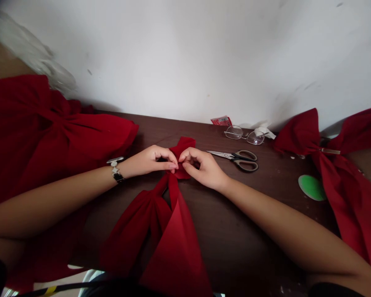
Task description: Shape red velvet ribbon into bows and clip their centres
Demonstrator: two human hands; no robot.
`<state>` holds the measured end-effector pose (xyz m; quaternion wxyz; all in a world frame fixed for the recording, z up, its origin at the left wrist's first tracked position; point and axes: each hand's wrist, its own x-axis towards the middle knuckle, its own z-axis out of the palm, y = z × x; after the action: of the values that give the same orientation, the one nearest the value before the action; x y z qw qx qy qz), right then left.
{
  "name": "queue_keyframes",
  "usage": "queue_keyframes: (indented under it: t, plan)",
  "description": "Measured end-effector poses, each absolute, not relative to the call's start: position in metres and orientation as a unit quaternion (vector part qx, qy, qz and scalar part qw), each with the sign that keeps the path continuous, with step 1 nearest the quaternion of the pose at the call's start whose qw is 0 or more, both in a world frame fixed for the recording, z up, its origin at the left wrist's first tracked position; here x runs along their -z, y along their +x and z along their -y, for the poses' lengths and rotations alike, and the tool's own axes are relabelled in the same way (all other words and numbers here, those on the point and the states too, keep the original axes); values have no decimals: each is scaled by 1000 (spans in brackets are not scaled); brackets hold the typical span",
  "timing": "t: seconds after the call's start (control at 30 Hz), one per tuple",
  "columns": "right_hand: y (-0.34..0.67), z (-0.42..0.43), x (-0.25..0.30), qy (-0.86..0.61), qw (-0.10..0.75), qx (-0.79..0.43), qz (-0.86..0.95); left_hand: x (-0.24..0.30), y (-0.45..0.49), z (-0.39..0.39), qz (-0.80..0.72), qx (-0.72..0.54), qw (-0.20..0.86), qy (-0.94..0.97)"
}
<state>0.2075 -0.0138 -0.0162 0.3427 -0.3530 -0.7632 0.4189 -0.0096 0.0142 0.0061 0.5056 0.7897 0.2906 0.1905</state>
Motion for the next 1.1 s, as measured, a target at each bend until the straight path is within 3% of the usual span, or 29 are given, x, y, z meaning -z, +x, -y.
queue_keyframes:
  t: [0.2, 0.37, 0.53, 0.93, 1.1]
  plan:
    - [207, 16, 2, -372, 317, -339, 804, -4, -9, -11, -316, -245, 485, 778]
    - [243, 8, -45, -437, 158, -154, 872, 1, -9, -11, -331, -268, 427, 798]
    - [310, 2, -43, -509, 96, -70, 852, 4, -9, -9, -292, -307, 327, 845]
    - [354, 22, 3, -560, 143, -105, 809, 7, -7, -4, -133, -343, 103, 924]
    - [358, 25, 2, -572, 115, -81, 808, 5, -7, -3, -150, -301, 111, 935]
